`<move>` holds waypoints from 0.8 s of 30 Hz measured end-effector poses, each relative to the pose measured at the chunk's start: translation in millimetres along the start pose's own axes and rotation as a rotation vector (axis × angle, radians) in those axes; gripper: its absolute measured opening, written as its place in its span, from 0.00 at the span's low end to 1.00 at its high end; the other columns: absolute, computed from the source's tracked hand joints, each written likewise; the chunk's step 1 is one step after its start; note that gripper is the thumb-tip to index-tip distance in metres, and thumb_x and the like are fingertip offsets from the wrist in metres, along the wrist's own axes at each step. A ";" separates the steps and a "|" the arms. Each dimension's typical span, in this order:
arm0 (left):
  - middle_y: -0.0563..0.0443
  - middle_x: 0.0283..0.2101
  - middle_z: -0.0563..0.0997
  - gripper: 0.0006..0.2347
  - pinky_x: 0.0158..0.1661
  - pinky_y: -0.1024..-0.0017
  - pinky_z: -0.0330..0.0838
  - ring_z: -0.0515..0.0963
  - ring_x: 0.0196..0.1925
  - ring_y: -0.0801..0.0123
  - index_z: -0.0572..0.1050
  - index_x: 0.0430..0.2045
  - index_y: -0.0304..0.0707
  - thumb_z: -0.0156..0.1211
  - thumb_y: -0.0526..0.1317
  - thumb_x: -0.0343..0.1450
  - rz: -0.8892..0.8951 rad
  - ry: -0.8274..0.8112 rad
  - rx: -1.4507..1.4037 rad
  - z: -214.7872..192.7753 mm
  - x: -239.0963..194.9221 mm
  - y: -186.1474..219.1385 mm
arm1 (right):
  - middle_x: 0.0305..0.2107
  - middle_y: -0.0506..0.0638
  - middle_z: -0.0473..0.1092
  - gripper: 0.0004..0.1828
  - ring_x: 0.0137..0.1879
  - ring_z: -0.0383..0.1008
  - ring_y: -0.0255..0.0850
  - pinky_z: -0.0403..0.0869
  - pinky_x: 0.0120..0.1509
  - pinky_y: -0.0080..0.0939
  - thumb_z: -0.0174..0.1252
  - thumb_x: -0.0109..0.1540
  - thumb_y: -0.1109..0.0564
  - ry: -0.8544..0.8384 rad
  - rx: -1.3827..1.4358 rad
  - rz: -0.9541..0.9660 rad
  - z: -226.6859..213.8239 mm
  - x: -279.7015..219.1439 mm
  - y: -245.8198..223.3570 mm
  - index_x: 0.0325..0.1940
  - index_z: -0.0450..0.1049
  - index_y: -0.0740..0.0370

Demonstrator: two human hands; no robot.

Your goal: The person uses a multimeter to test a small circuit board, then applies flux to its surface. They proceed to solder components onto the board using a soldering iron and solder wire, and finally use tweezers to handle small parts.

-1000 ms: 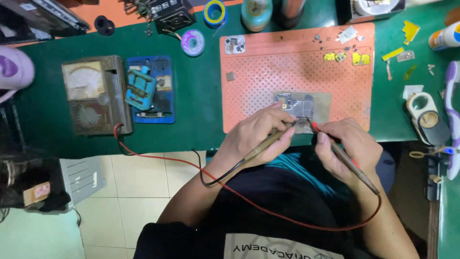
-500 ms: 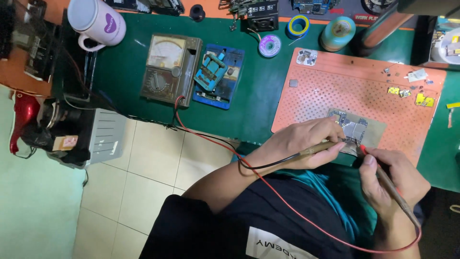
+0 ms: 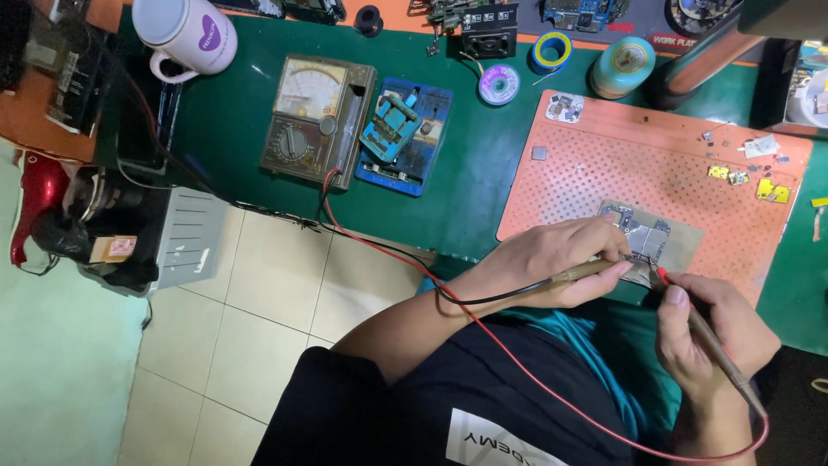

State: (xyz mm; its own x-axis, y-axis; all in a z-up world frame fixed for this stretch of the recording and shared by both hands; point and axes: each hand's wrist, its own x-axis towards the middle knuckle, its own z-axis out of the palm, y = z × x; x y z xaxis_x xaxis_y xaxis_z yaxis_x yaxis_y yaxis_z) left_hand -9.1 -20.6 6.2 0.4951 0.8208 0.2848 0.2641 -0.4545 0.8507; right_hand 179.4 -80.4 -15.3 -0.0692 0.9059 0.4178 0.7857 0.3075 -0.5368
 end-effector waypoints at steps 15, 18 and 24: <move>0.54 0.30 0.71 0.05 0.36 0.74 0.68 0.74 0.34 0.68 0.61 0.28 0.35 0.48 0.34 0.65 0.130 0.016 -0.080 0.8 1.8 -0.1 | 0.32 0.56 0.69 0.08 0.39 0.69 0.44 0.65 0.46 0.37 0.48 0.63 0.63 -0.059 0.026 0.182 -3.3 3.0 -6.7 0.40 0.73 0.69; 0.57 0.28 0.71 0.06 0.28 0.69 0.70 0.75 0.30 0.68 0.64 0.31 0.41 0.51 0.37 0.65 0.035 0.010 0.022 1.6 4.1 1.6 | 0.29 0.54 0.69 0.09 0.35 0.69 0.43 0.64 0.40 0.36 0.47 0.61 0.60 -0.037 0.021 0.152 -3.5 9.1 -4.7 0.36 0.72 0.66; 0.50 0.29 0.75 0.06 0.45 0.70 0.69 0.77 0.35 0.63 0.64 0.20 0.37 0.56 0.35 0.61 0.171 0.183 -0.073 8.9 10.9 -9.9 | 0.18 0.51 0.64 0.07 0.22 0.65 0.44 0.64 0.25 0.36 0.52 0.56 0.57 0.045 0.268 0.144 -0.3 17.2 1.5 0.33 0.74 0.58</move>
State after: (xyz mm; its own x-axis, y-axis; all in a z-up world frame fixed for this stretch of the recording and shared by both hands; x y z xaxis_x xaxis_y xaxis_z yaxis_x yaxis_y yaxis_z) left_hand 1.1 -10.2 -3.1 0.3676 0.7861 0.4969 0.1252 -0.5713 0.8111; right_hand 179.5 -64.4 -8.7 0.0630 0.9337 0.3524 0.5947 0.2485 -0.7646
